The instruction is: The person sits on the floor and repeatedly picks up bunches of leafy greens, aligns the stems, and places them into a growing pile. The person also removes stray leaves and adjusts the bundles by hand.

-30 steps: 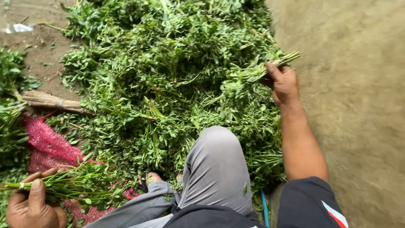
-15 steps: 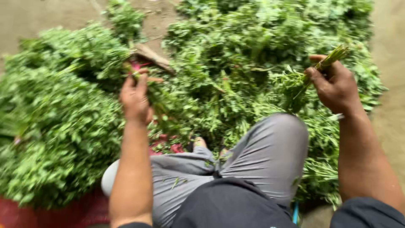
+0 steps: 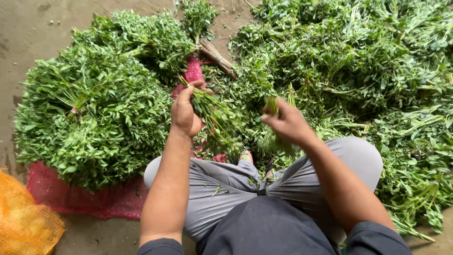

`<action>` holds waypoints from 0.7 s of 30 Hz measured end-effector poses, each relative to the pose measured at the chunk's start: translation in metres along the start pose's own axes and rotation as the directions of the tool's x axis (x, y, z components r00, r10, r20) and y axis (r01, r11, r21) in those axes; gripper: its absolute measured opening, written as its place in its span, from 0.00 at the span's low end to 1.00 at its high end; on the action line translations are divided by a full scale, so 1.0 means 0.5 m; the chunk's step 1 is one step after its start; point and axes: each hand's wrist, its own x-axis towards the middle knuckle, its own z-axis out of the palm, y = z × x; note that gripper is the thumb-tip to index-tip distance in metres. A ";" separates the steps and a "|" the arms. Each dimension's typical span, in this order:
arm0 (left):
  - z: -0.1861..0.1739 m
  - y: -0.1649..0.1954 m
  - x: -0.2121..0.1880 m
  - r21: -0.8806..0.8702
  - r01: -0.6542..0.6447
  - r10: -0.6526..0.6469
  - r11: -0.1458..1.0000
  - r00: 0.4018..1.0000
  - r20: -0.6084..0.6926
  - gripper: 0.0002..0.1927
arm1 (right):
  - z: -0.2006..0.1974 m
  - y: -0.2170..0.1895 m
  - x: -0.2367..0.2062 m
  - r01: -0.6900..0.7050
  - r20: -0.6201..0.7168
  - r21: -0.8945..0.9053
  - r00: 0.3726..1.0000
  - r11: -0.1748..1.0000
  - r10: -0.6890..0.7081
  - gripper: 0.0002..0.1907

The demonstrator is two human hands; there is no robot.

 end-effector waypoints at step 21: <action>0.039 0.041 -0.073 0.055 -0.106 0.102 0.993 0.993 0.067 0.12 | 0.146 -0.098 0.023 0.442 -0.119 -0.202 0.875 0.874 -0.470 0.13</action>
